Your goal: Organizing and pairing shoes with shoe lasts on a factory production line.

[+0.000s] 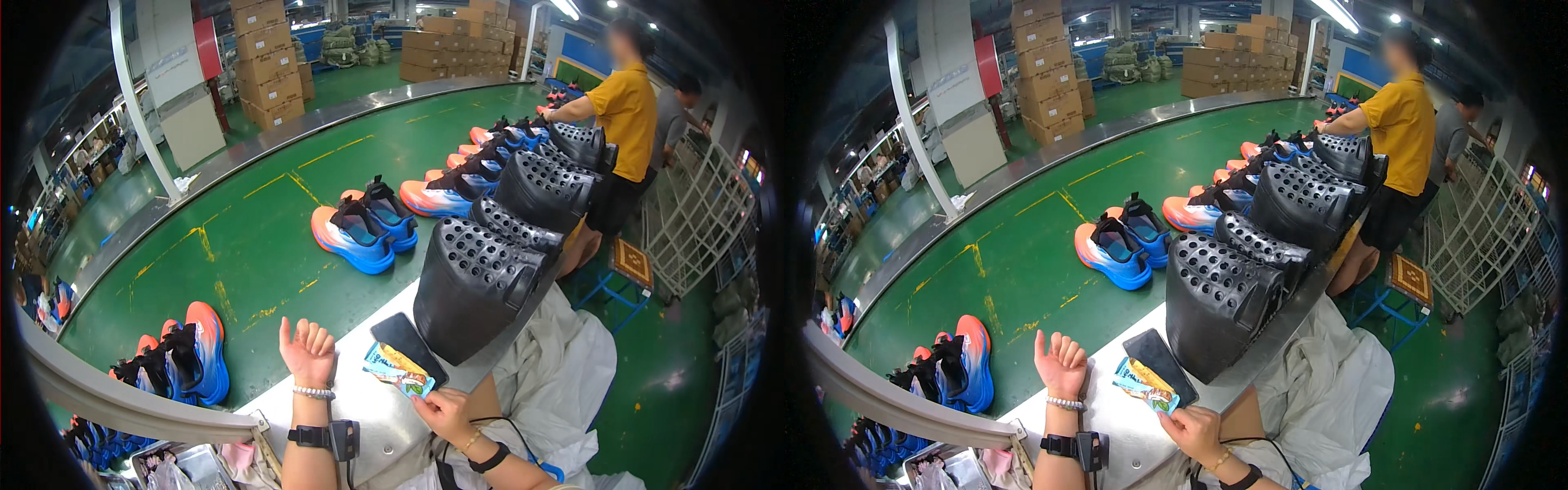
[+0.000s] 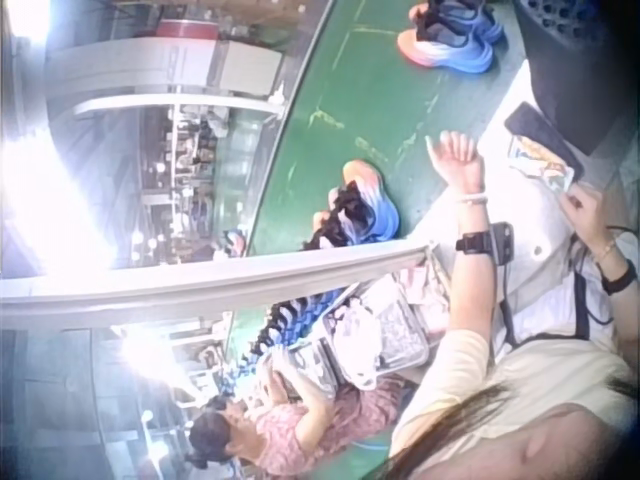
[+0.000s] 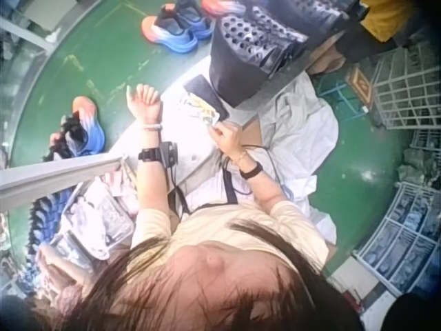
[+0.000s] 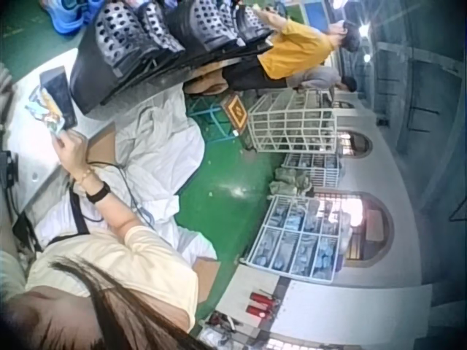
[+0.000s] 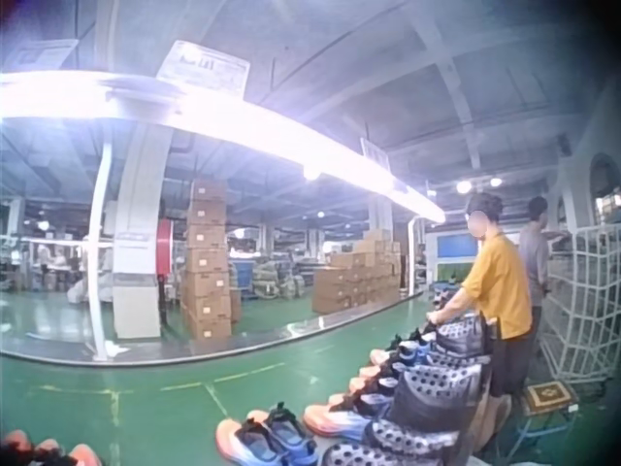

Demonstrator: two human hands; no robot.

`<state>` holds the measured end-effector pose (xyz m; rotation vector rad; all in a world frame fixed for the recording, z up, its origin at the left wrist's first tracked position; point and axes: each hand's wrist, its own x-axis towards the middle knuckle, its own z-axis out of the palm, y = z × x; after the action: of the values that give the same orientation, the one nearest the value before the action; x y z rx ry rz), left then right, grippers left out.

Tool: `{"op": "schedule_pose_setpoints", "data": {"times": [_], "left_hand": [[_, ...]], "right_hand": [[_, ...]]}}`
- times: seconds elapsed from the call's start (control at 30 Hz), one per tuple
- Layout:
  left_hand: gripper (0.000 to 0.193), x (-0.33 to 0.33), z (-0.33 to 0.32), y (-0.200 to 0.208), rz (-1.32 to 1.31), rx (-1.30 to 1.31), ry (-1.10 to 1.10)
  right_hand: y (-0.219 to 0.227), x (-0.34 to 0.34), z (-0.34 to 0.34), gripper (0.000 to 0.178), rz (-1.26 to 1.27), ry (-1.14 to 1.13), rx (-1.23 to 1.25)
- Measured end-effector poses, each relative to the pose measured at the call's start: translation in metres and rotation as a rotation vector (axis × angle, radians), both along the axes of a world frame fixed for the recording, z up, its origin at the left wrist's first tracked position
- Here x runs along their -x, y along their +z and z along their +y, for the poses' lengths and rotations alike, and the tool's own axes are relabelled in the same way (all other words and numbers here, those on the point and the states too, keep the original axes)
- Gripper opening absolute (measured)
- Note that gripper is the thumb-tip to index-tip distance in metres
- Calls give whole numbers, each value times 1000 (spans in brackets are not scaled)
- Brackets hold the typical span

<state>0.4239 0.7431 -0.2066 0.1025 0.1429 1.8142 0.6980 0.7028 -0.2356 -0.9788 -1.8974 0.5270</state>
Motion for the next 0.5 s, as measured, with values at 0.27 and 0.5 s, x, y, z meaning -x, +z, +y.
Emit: {"op": "schedule_pose_setpoints", "data": {"times": [0.27,0.5], "left_hand": [[23,-4,7,-3,75,5,23],[29,-13,14,2,196,166,106]], "right_hand": [[1,-2,6,36,27,-12,18],[-2,-7,11,38,54,-6,29]]}}
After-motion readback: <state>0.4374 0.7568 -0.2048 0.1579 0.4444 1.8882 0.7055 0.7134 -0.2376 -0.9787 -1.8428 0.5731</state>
